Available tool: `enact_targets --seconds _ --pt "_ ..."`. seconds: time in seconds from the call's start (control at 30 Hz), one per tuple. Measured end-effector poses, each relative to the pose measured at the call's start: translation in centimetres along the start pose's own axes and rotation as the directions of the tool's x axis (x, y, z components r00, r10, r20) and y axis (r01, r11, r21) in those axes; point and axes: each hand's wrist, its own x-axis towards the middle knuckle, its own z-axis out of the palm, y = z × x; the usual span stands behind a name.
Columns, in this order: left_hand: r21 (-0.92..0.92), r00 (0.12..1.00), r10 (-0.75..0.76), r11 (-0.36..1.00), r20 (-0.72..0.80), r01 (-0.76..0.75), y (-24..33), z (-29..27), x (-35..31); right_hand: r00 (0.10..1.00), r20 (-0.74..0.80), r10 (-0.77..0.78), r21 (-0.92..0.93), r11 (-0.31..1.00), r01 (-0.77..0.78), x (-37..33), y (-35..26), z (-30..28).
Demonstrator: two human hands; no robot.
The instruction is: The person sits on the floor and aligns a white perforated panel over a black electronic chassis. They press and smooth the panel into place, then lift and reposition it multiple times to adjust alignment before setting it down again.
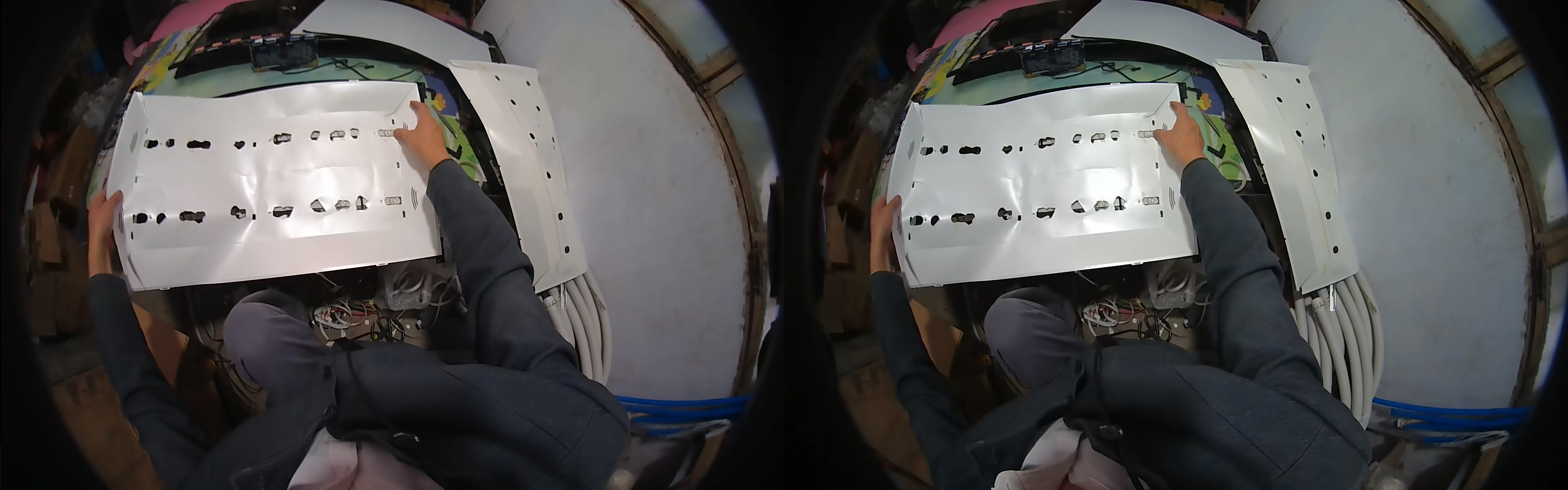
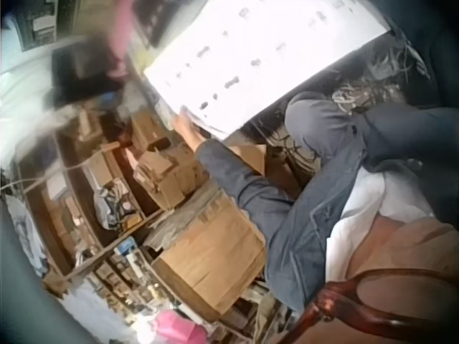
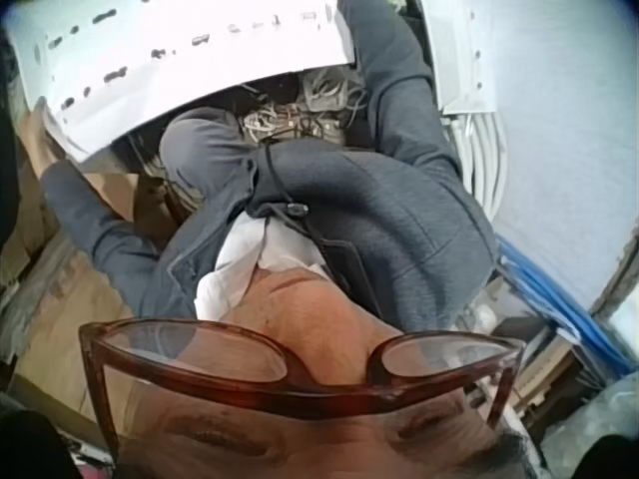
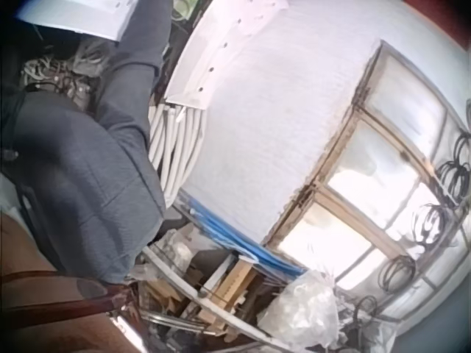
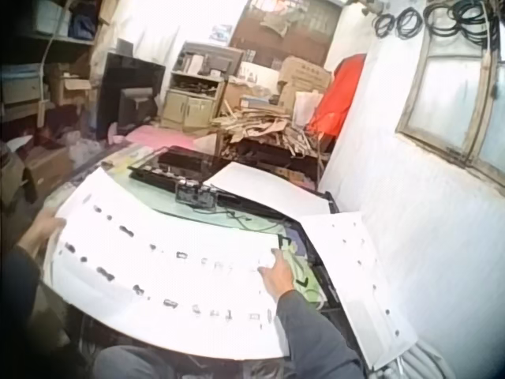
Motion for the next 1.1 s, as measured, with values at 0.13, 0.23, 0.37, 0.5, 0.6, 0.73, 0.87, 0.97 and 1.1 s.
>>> enact_targets --seconds 0.13,0.23,0.37,0.5,0.6,0.73,0.87,0.97,1.1 --pt "-0.003 1.0 -0.015 1.0 0.0 0.015 -0.4 0.2 0.0 0.999 0.052 -0.003 0.094 0.996 -0.002 -1.3 0.5 -1.6" --pt "0.003 1.0 0.013 1.0 -0.003 -0.013 -0.6 0.5 0.2 0.997 0.034 -0.074 0.186 0.98 0.067 -3.4 1.1 -2.4" --pt "-0.033 0.999 -0.018 0.999 0.028 0.019 0.4 2.2 0.6 0.966 0.158 0.204 0.293 0.925 -0.243 -7.3 3.0 -4.6" --pt "-0.029 0.999 -0.031 0.999 -0.012 0.031 0.5 2.2 -1.4 0.902 0.307 0.302 0.407 0.816 -0.411 -12.4 0.2 -8.0" --pt "-0.024 0.998 -0.059 0.998 0.028 0.06 -1.0 -0.7 0.2 0.828 0.445 0.34 0.47 0.698 -0.54 -14.7 1.5 -9.3" --pt "-0.071 0.996 -0.081 0.994 0.038 0.083 -1.2 0.4 1.8 0.776 0.512 0.368 0.421 0.68 -0.6 -18.4 2.0 -11.0" --pt "-0.149 0.998 -0.062 0.987 0.002 0.061 -1.4 1.4 1.8 0.855 0.376 0.357 0.466 0.725 -0.508 -20.6 1.3 -10.6" --pt "-0.147 1.0 -0.028 0.989 -0.008 0.027 -1.7 0.4 2.4 0.918 0.228 0.325 0.512 0.762 -0.397 -21.0 1.5 -8.7" --pt "-0.165 1.0 -0.02 0.986 0.015 0.022 -1.2 2.0 2.2 0.944 0.127 0.305 0.51 0.796 -0.326 -21.3 1.9 -8.1"
